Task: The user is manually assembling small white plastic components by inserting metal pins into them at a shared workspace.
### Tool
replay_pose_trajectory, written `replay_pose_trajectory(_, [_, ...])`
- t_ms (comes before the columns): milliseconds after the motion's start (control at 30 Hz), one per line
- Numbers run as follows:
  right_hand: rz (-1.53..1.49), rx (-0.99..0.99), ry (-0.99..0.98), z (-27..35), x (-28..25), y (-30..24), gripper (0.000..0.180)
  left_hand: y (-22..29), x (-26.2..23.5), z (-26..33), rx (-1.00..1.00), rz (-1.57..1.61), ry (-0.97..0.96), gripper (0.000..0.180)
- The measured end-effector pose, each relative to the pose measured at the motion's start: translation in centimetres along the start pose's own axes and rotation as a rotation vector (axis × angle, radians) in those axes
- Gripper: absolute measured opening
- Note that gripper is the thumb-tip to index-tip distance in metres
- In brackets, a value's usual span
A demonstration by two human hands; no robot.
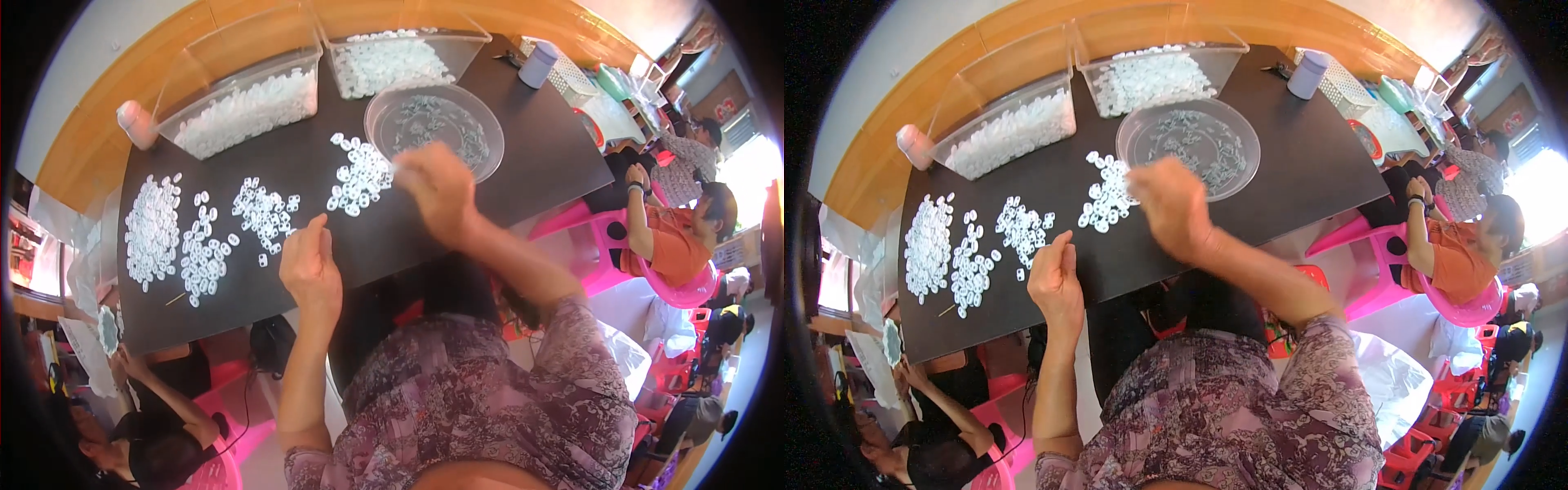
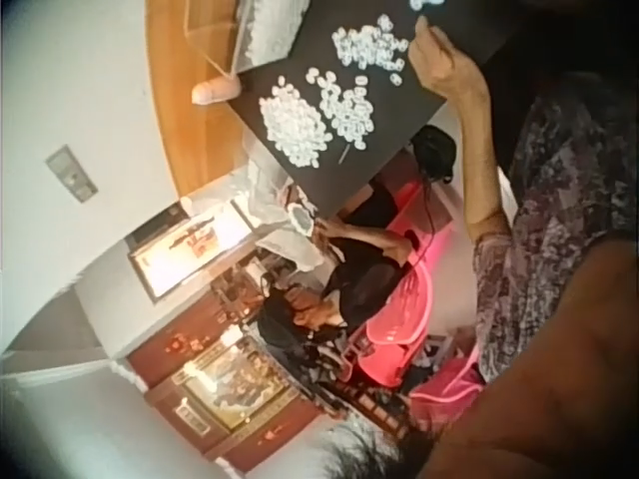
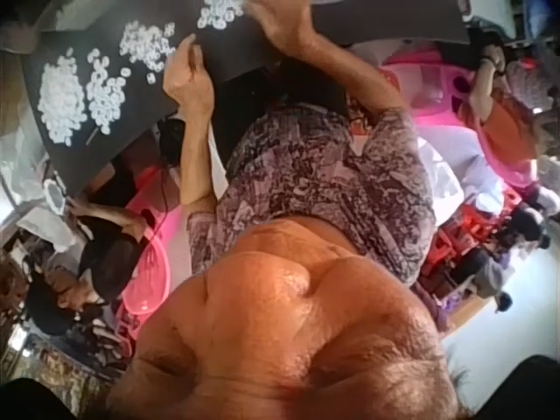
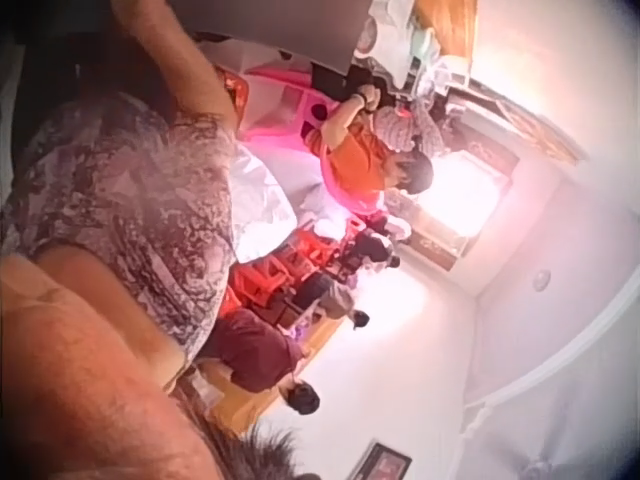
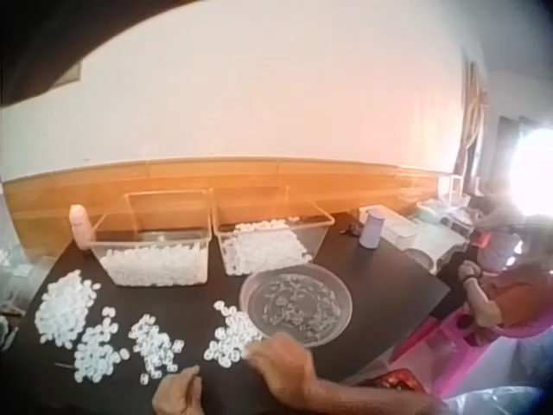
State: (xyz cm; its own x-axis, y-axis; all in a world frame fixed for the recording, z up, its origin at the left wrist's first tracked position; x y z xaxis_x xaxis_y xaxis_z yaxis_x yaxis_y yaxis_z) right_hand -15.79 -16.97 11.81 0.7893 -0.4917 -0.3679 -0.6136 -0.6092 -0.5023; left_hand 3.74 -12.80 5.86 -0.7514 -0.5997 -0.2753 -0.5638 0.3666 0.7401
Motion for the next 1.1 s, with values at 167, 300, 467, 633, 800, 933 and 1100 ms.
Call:
replay_pose_trajectory(167, [0.071, 0.001, 0.164, -11.5, -2.0, 3.8, 0.019, 0.4, 3.1, -2.3, 0.306, -0.257, -0.042, 0.022])
replay_pose_trajectory(300, [0.217, -0.029, 0.193, -19.1, 0.4, 7.5, 0.022, -1.1, 5.1, -5.7, 0.367, -0.315, -0.083, 0.022])
replay_pose_trajectory(467, [0.349, -0.167, 0.252, -23.7, 4.1, 14.4, 0.013, -2.2, 11.1, -9.7, 0.397, -0.371, -0.275, 0.021])
replay_pose_trajectory(633, [0.468, -0.251, 0.024, -22.5, 7.5, 13.2, 0.014, -4.1, 14.3, -10.6, 0.474, -0.361, -0.362, 0.024])
replay_pose_trajectory(800, [0.476, -0.279, 0.056, -20.9, 5.8, 11.4, 0.013, -5.2, 15.0, -11.4, 0.454, -0.369, -0.401, 0.018])
replay_pose_trajectory(933, [0.319, -0.211, -0.004, -17.7, 4.0, 7.7, 0.017, -8.3, 12.5, -12.2, -0.261, -0.015, -0.461, 0.009])
replay_pose_trajectory(1100, [0.066, -0.139, -0.111, -10.4, 3.3, 4.4, 0.014, -6.1, 8.3, -10.1, -0.664, 0.383, -0.429, 0.015])
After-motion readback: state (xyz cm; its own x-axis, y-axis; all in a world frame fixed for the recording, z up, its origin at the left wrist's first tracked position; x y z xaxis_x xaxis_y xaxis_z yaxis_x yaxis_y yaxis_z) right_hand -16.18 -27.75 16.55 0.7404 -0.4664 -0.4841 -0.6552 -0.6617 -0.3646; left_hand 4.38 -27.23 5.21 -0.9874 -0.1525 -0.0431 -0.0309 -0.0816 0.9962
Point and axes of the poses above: each hand's wrist, its own z-axis away from the middle knuckle, its own x-axis out of the palm, y = z × x, the point moved 8 cm from there along -z, towards the middle knuckle, and after that the axes turned 11 degrees about y, right-handed, at the moved point
